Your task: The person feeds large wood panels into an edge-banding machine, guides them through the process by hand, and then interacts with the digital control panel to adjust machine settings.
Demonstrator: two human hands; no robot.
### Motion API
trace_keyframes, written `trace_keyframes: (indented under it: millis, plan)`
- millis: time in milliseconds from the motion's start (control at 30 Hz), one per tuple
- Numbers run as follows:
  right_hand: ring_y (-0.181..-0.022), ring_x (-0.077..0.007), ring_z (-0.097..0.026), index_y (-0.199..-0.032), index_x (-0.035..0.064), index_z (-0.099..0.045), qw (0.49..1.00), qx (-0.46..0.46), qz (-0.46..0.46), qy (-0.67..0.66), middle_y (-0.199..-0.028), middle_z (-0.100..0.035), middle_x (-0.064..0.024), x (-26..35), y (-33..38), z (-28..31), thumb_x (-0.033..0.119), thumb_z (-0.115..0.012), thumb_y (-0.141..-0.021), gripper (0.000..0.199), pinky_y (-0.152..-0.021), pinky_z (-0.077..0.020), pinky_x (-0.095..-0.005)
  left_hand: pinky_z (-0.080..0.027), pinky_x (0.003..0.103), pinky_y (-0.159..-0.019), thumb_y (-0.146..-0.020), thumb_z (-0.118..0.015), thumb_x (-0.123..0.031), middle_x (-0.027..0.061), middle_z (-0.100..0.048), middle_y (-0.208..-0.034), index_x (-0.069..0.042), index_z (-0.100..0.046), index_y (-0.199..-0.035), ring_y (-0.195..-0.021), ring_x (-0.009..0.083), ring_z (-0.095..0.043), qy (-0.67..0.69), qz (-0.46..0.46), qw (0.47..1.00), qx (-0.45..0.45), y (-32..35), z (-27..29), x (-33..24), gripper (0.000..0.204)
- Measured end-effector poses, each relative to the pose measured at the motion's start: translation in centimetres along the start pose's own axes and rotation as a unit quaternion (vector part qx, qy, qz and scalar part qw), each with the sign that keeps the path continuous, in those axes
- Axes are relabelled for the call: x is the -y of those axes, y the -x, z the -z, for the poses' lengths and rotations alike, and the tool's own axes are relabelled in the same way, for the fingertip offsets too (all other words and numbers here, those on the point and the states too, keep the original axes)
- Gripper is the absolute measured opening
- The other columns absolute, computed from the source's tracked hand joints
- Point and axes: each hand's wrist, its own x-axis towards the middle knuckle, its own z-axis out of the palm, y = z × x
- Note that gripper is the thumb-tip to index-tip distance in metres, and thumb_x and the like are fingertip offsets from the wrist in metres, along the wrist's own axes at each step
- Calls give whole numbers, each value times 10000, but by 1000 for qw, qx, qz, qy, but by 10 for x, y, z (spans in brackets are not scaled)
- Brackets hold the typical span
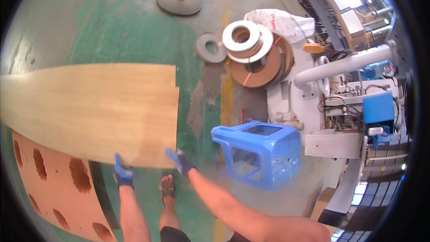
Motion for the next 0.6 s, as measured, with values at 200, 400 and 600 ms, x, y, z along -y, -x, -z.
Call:
trace_keyframes:
  millis: [200, 400, 600]
  plan:
    - [-878, -123, -548, -1090, -2, -542, 989, 136, -56, 36, -996, -602, -52, -10, 122, 8, 161, -685, -741, 412, -778, -456, -289, -371, 426, -949, -838, -572, -324, 75, -492, -1216, -71, -432, -1239, -1102, 247, -472, -15, 14, 1000, 21, 104, 26, -32, 494]
    - [-914, -107, -544, -1170, -16, -488, 982, 184, -42, 9, -1047, -586, -50, 17, 298, -3, 156, -643, -802, 434, -801, -436, -252, -349, 445, -963, -859, -508, -358, 122, -421, -1282, -62, -351, -1299, -1144, 302, -421, -31, -1, 999, 44, 268, -3, -69, 553]
    - [-1015, -192, -467, -1238, 33, -375, 974, 161, 15, 159, -1182, -469, -95, 110, 456, 10, 230, -660, -756, 593, -883, -364, -322, -375, 452, -946, -827, -574, -336, 150, -506, -1206, -65, -473, -1215, -1098, 279, -478, -44, 53, 995, -72, 394, -15, -101, 484]
